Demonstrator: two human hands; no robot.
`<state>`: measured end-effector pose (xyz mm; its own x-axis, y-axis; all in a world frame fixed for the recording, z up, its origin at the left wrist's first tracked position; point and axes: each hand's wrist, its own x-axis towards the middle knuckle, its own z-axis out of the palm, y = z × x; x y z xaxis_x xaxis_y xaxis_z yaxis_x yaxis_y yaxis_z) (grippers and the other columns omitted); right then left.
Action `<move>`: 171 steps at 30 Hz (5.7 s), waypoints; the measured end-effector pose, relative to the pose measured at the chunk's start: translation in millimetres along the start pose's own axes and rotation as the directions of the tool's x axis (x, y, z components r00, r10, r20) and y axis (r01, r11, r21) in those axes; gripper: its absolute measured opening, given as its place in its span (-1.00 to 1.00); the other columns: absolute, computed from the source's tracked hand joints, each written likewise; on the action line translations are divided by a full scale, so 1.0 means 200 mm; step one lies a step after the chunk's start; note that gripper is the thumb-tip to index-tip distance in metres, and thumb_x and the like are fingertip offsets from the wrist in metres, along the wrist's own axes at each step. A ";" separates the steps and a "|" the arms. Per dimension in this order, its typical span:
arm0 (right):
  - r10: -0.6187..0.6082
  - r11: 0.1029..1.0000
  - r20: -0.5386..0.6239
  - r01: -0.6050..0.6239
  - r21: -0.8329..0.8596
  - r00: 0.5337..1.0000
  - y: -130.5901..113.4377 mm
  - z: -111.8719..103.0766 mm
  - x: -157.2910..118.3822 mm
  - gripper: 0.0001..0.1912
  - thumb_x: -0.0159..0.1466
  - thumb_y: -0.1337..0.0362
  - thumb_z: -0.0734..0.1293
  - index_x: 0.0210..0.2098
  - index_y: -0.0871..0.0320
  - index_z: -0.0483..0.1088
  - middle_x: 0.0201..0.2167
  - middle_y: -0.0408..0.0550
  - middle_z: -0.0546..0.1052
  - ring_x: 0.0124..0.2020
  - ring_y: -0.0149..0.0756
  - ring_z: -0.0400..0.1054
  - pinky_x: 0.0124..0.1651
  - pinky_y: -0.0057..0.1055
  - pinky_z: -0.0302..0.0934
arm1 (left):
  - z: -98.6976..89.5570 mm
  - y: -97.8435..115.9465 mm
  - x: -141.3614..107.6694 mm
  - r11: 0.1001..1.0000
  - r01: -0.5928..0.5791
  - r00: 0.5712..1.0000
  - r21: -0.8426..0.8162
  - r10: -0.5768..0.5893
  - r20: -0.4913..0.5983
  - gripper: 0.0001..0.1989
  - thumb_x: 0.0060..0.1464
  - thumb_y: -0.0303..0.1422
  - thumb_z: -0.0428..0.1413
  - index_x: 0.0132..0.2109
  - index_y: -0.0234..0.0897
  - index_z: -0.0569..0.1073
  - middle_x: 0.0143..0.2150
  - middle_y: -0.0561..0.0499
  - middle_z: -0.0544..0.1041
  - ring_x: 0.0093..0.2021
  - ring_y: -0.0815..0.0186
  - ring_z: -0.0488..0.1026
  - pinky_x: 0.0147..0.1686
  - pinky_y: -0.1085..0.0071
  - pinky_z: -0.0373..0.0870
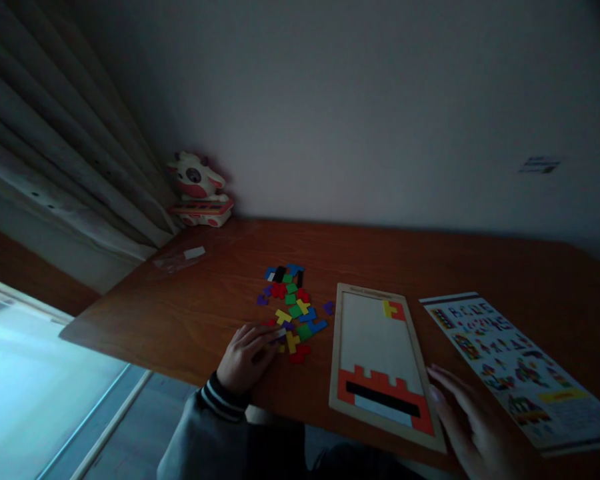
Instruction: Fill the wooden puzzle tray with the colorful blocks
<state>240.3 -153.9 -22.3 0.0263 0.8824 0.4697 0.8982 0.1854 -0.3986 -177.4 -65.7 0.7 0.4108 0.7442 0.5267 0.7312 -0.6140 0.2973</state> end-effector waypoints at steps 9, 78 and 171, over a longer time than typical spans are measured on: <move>-0.310 0.948 0.202 0.286 0.137 0.929 -0.65 0.24 0.28 -0.69 0.38 0.31 0.21 0.08 0.07 0.39 0.01 -0.02 0.55 -0.01 -0.18 0.44 0.05 -0.19 0.32 | 0.04 0.02 0.00 1.000 0.005 0.999 -0.003 -0.005 0.033 -0.75 0.24 -0.28 0.14 0.04 -0.15 0.53 0.00 -0.08 0.57 -0.06 0.16 0.51 -0.07 0.17 0.52; 0.417 0.663 0.120 -0.392 0.637 0.901 -0.04 0.11 0.11 -0.50 0.27 -0.03 0.34 0.10 0.09 0.38 -0.09 0.07 0.58 -0.18 -0.17 0.56 -0.16 -0.31 0.50 | 0.13 0.12 0.04 1.000 0.007 1.000 -0.022 -0.006 0.021 -0.78 0.25 -0.30 0.14 0.02 -0.14 0.54 0.06 -0.05 0.56 0.01 0.16 0.53 0.03 0.13 0.52; -0.132 0.988 0.290 0.101 0.118 0.948 -0.89 0.42 0.52 -0.72 0.27 0.51 0.20 -0.13 0.17 0.45 -0.20 0.08 0.58 -0.20 -0.16 0.49 -0.10 -0.25 0.36 | 0.05 -0.07 -0.04 0.989 0.121 0.980 0.086 -0.106 -0.167 -0.78 0.30 -0.39 0.01 -0.02 -0.21 0.52 -0.10 -0.03 0.62 -0.17 0.30 0.61 -0.08 0.43 0.56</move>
<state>46.1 -58.7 30.2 -0.2207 0.9375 0.2692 0.8383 0.3234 -0.4389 -185.7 -61.1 -15.2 0.2347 0.7506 0.6177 0.8197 -0.4944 0.2893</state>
